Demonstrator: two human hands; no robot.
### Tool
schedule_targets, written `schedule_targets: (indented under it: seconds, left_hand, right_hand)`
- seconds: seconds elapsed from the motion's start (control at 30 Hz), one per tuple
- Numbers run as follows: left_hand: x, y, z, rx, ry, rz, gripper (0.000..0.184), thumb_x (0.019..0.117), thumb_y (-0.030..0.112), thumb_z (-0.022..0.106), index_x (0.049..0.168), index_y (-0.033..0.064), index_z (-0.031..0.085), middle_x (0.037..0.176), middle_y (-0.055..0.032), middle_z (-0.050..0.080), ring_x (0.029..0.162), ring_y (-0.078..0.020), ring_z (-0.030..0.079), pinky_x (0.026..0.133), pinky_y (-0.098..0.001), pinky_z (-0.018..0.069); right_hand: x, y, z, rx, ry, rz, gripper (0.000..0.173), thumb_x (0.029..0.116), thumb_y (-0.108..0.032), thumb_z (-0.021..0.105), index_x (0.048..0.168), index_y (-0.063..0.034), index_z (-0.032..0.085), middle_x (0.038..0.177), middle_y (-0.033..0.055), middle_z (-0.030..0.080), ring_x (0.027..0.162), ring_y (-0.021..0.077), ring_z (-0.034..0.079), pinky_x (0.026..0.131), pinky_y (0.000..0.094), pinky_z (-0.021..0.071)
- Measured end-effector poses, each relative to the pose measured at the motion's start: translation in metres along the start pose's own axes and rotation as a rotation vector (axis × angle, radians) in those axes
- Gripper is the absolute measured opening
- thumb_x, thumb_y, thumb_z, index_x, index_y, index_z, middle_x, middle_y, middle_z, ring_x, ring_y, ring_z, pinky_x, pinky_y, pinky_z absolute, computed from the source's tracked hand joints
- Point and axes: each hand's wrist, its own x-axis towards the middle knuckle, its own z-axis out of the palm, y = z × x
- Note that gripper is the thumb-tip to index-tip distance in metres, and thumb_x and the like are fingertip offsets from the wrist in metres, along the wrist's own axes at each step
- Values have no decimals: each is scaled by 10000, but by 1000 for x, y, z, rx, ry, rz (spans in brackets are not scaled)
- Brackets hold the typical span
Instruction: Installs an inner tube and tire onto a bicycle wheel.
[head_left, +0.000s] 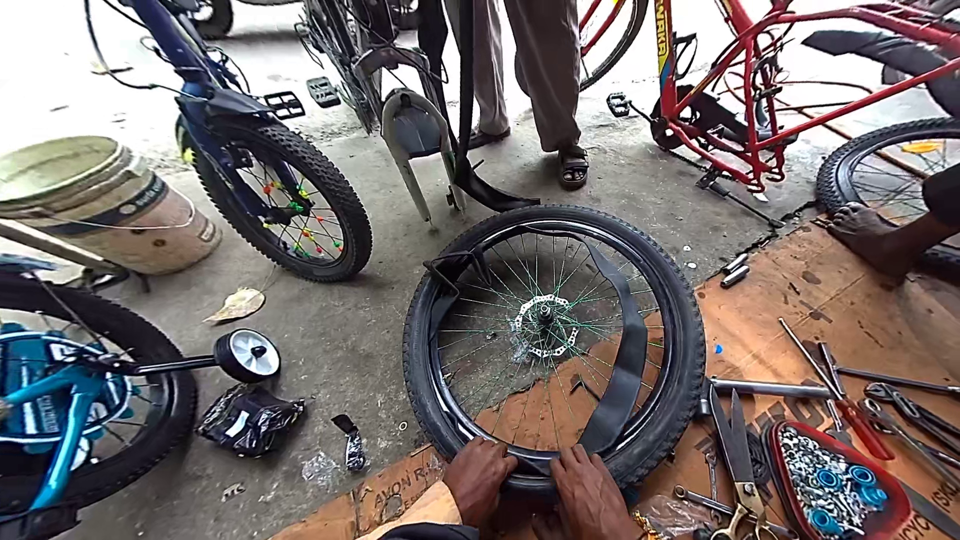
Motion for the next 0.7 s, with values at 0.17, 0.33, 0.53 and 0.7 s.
schedule_targets:
  seconds: [0.17,0.33,0.53,0.7]
  left_hand:
    - [9,-7,-4,-68,-119,36,298,906,165,676,1194,96,657,1124,-199,695,1055,-426,671,839,-630,536]
    - [12,-14,2,-136,-92,65,342,897,187,711,1203,61,625,1078,-220,699,1038,-435,674,868,-639,525]
    - [3,-27,24,-164,137,237,704,841,67,733,1486,248,516,1329,-159,618,1264,-383,558,1052,-605,423]
    - [-12,-50,16,-74,181,143,652,827,90,750,1422,307,594,1332,-156,617,1285,-391,539,1114,-658,323]
  right_hand:
    - [10,-6,-17,15,-175,60,461,862,-277,716,1212,9,627,1283,207,605,1248,382,562,951,535,495]
    - [15,-12,-36,20,-334,117,382,837,-290,731,1069,5,660,1135,234,669,1079,406,661,839,570,538]
    - [25,83,-24,455,323,-87,334,1011,-331,573,1235,-124,709,1122,75,738,1041,229,712,947,467,566]
    - [17,135,-30,140,700,193,471,849,-18,639,1308,-114,687,1422,177,587,1333,377,546,1063,559,487]
